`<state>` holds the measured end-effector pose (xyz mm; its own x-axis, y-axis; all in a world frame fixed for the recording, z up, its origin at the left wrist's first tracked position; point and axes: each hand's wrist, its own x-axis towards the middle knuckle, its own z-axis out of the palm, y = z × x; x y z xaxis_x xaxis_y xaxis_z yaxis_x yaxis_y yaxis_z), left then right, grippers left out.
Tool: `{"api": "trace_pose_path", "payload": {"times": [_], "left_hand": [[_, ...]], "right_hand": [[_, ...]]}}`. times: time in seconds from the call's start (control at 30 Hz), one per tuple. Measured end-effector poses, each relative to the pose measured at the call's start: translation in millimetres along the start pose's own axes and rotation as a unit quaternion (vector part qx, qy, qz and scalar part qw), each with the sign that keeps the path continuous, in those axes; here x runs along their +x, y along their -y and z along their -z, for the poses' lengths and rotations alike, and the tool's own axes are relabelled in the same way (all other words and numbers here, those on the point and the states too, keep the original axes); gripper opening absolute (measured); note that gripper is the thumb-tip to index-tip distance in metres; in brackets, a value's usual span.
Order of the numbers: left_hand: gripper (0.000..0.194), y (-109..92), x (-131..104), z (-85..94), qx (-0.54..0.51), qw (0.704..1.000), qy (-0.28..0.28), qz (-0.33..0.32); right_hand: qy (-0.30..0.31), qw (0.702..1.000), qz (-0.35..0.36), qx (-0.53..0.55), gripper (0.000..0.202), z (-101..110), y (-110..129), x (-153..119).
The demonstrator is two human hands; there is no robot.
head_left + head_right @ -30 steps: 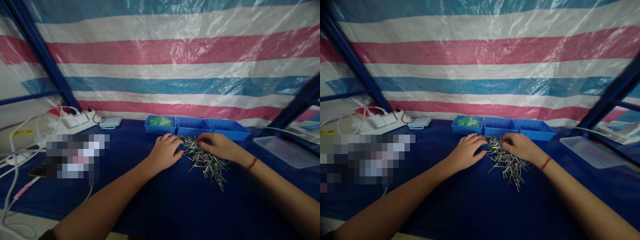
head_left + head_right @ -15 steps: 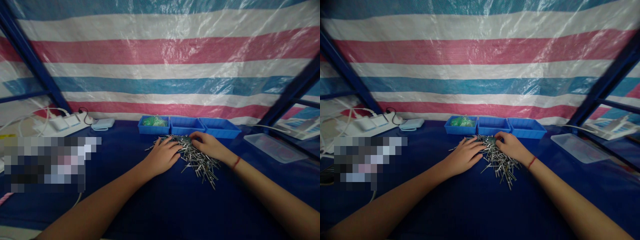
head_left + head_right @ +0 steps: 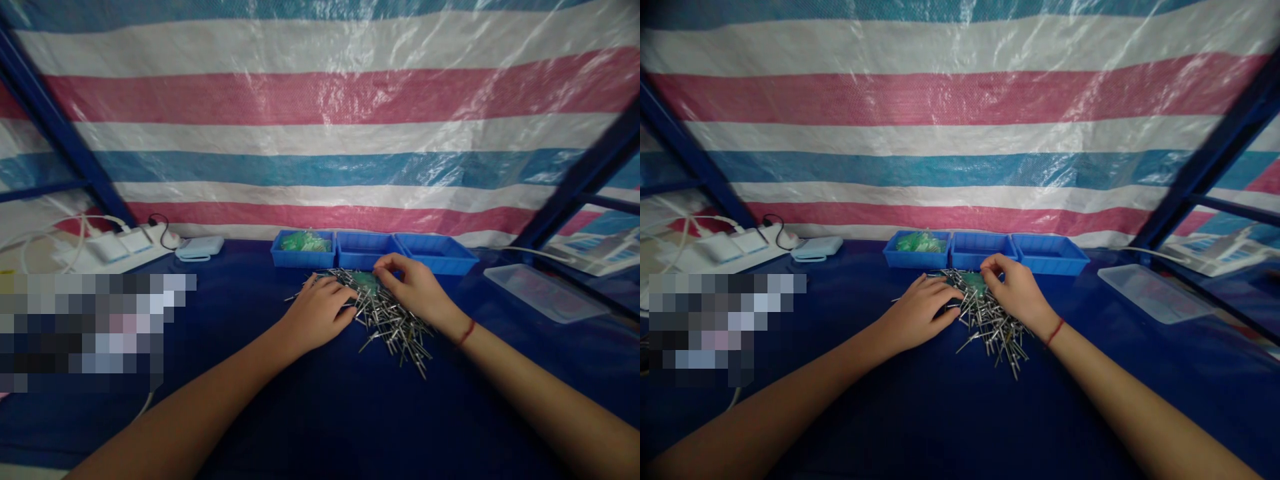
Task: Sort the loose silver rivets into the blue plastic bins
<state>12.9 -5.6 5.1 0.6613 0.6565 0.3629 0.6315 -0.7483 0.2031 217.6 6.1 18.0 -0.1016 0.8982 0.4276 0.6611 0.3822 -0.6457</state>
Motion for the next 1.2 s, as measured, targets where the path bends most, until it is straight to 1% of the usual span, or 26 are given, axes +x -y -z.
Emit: {"api": "trace_pose_path", "payload": {"times": [0.13,0.27,0.37,0.47,0.53,0.6,0.67,0.7,0.73,0.77,0.8,0.87,0.93,1.03,1.07,1.1,1.13,1.17,1.2], "left_hand": [[0.020,0.7,0.6,-0.3,0.000,1.000,0.005,-0.003],[0.019,-1.0,0.8,0.8,0.003,1.000,0.006,0.000],[0.019,-2.4,1.0,2.6,0.004,1.000,-0.008,0.007],[0.016,-4.1,2.0,4.6,-0.006,1.000,-0.020,0.013],[0.016,-5.6,3.2,5.3,-0.026,0.998,-0.042,0.027],[0.024,-7.2,4.9,5.2,-0.070,0.992,-0.091,0.058],[0.042,-8.1,7.0,4.3,-0.149,0.972,-0.143,0.111],[0.049,-8.3,8.1,3.8,-0.204,0.957,-0.151,0.140],[0.051,-8.3,9.3,3.3,-0.265,0.940,-0.143,0.162],[0.047,-8.1,10.4,3.0,-0.327,0.921,-0.121,0.173],[0.038,-7.9,11.3,2.9,-0.382,0.903,-0.092,0.175],[0.024,-7.4,12.5,3.1,-0.460,0.872,-0.051,0.159],[0.020,-7.5,12.7,3.9,-0.485,0.860,-0.051,0.153],[0.018,-8.8,12.3,6.0,-0.486,0.857,-0.067,0.158],[0.017,-9.4,12.4,6.6,-0.488,0.856,-0.068,0.159],[0.016,-9.9,12.8,7.2,-0.493,0.853,-0.066,0.159],[0.016,-10.4,13.5,7.6,-0.502,0.846,-0.065,0.166],[0.017,-10.7,14.4,7.9,-0.516,0.834,-0.065,0.183],[0.021,-10.8,15.4,8.0,-0.535,0.816,-0.066,0.208]], "right_hand": [[-0.014,0.999,-0.017,0.026,0.012,-7.2,-5.6,1.3],[-0.030,0.996,-0.021,0.077,0.011,-15.3,-9.0,4.2],[-0.061,0.992,-0.009,0.113,0.010,-12.2,-3.1,4.7],[-0.106,0.985,0.002,0.138,0.012,-3.3,6.6,2.9],[-0.130,0.977,0.007,0.166,0.013,2.0,12.9,0.8],[-0.139,0.968,0.004,0.211,0.014,4.9,18.5,-1.9],[-0.124,0.957,-0.012,0.261,0.016,5.1,23.6,-5.1],[-0.113,0.952,-0.024,0.282,0.016,4.5,26.1,-6.9],[-0.101,0.947,-0.035,0.303,0.017,3.7,28.5,-8.7],[-0.091,0.941,-0.044,0.322,0.017,2.8,30.8,-10.6],[-0.082,0.936,-0.052,0.338,0.017,2.0,33.0,-12.4],[-0.067,0.930,-0.063,0.357,0.018,0.5,37.2,-15.7],[-0.041,0.932,-0.067,0.355,0.021,-1.2,40.1,-18.1],[0.051,0.943,-0.053,0.324,0.020,-4.9,40.8,-20.4],[0.075,0.947,-0.048,0.308,0.020,-6.0,40.1,-21.0],[0.084,0.953,-0.043,0.288,0.022,-6.7,39.1,-21.6],[0.075,0.962,-0.033,0.262,0.024,-6.6,38.1,-22.3],[0.050,0.973,-0.014,0.224,0.024,-5.5,37.4,-23.1],[0.019,0.984,0.019,0.175,0.020,-3.2,37.1,-23.9]]}}
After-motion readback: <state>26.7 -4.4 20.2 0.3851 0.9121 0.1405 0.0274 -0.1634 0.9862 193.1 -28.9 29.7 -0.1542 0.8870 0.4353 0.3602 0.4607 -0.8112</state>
